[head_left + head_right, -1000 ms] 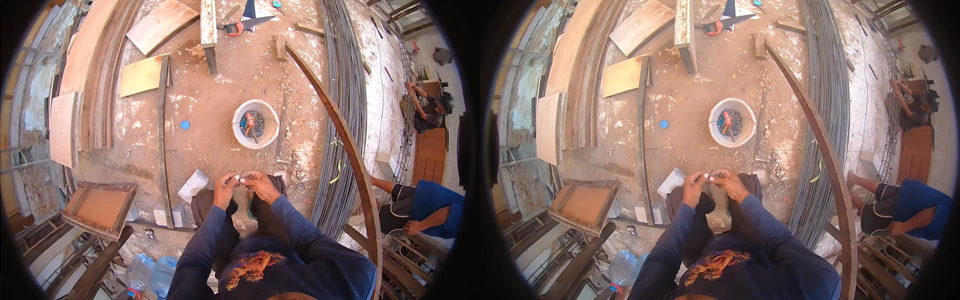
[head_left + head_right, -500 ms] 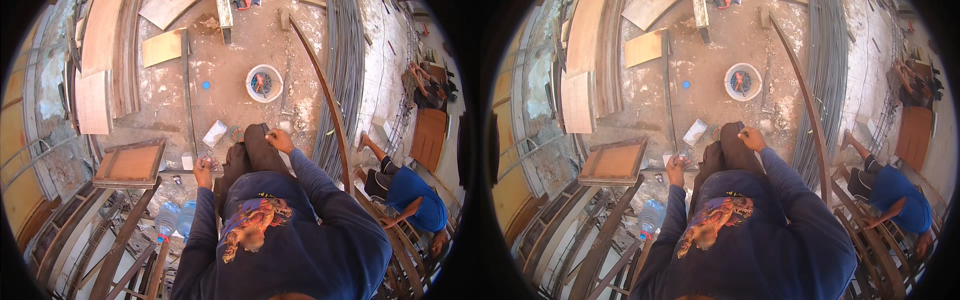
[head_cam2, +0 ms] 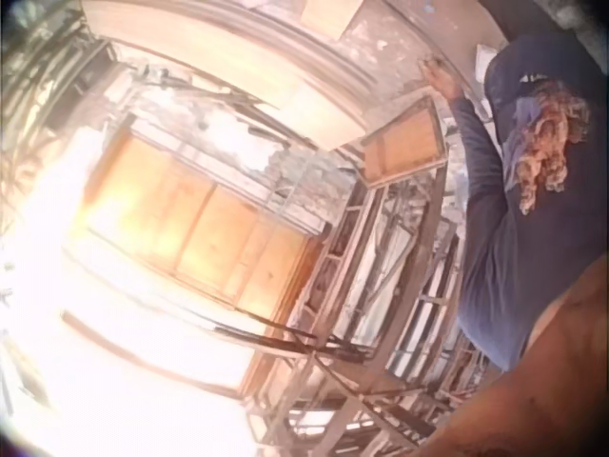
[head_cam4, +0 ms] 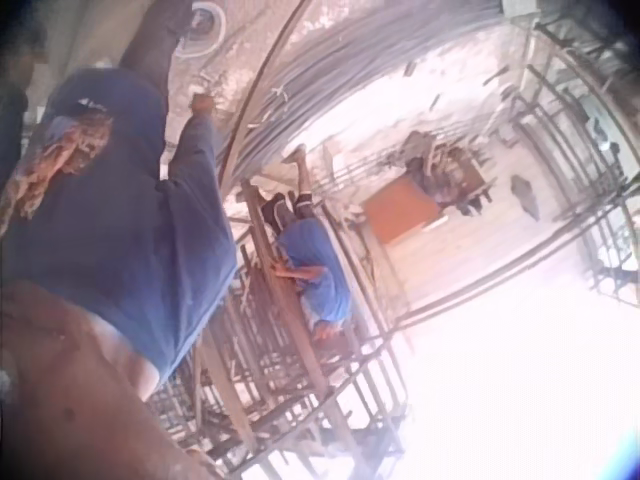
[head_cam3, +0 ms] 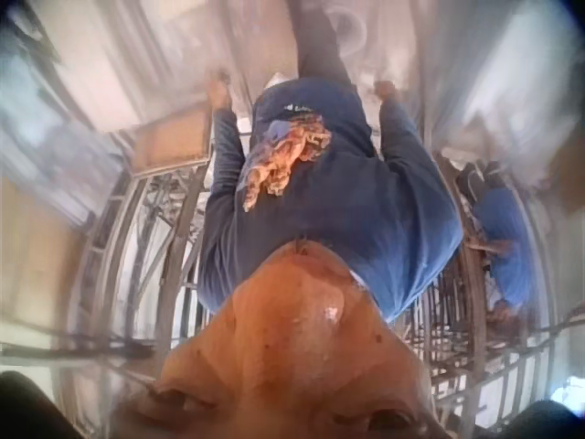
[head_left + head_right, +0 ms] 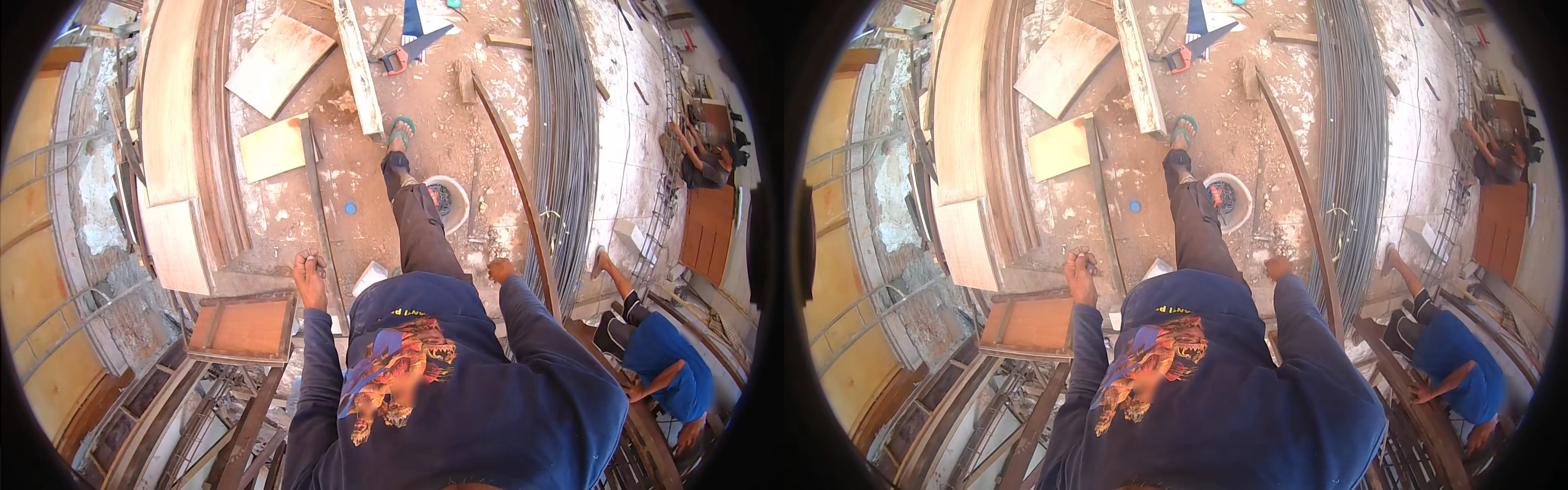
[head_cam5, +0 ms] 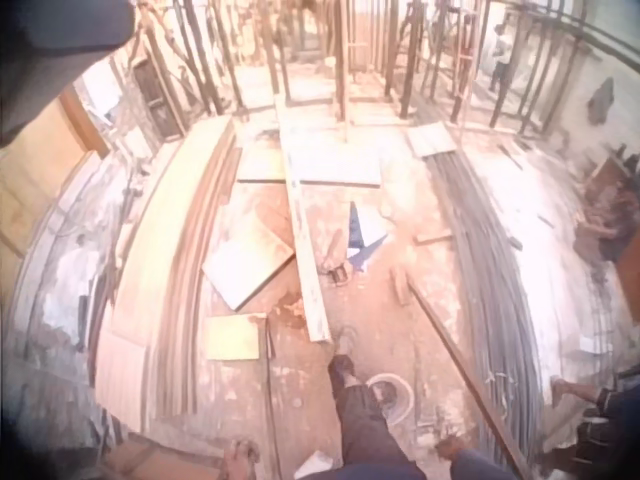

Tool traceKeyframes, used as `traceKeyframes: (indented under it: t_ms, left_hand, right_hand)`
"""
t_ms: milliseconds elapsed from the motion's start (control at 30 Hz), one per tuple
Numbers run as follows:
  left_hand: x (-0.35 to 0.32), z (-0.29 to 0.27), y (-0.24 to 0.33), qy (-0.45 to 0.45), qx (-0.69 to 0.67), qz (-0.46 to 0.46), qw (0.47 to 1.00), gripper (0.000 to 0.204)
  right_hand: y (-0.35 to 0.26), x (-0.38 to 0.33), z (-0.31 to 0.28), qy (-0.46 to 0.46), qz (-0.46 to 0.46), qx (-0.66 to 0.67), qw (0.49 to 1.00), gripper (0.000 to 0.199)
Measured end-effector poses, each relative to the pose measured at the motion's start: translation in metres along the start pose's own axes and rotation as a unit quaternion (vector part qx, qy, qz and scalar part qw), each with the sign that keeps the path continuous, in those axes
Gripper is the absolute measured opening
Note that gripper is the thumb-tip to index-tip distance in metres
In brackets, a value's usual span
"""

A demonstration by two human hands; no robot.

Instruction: The person aligns a wooden board with a frame and hammers nails into it to secure it.

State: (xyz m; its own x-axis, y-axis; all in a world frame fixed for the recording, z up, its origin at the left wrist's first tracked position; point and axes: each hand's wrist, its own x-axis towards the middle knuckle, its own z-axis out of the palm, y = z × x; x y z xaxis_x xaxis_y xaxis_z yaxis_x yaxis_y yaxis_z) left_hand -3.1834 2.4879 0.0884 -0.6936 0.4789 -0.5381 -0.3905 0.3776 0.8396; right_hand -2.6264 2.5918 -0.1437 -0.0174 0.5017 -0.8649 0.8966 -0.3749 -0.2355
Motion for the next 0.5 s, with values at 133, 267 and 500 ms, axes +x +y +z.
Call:
traceKeyframes:
  t_ms: [133,267,500]
  left_hand:
    - [0.132,0.092,0.037,-0.020,0.051,0.035,0.998,0.019]
    - [0.272,0.193,0.039,0.009,0.182,0.033,0.983,0.027]
    - [0.456,0.316,-0.002,0.128,0.501,0.335,0.788,0.064]
  right_hand:
    - [-0.140,0.099,-0.048,0.065,-0.081,0.016,0.994,0.034]
    - [-0.362,0.187,-0.134,0.131,-0.200,-0.014,0.971,0.031]
    - [-0.640,0.353,-0.227,0.089,-0.297,-0.125,0.942,0.022]
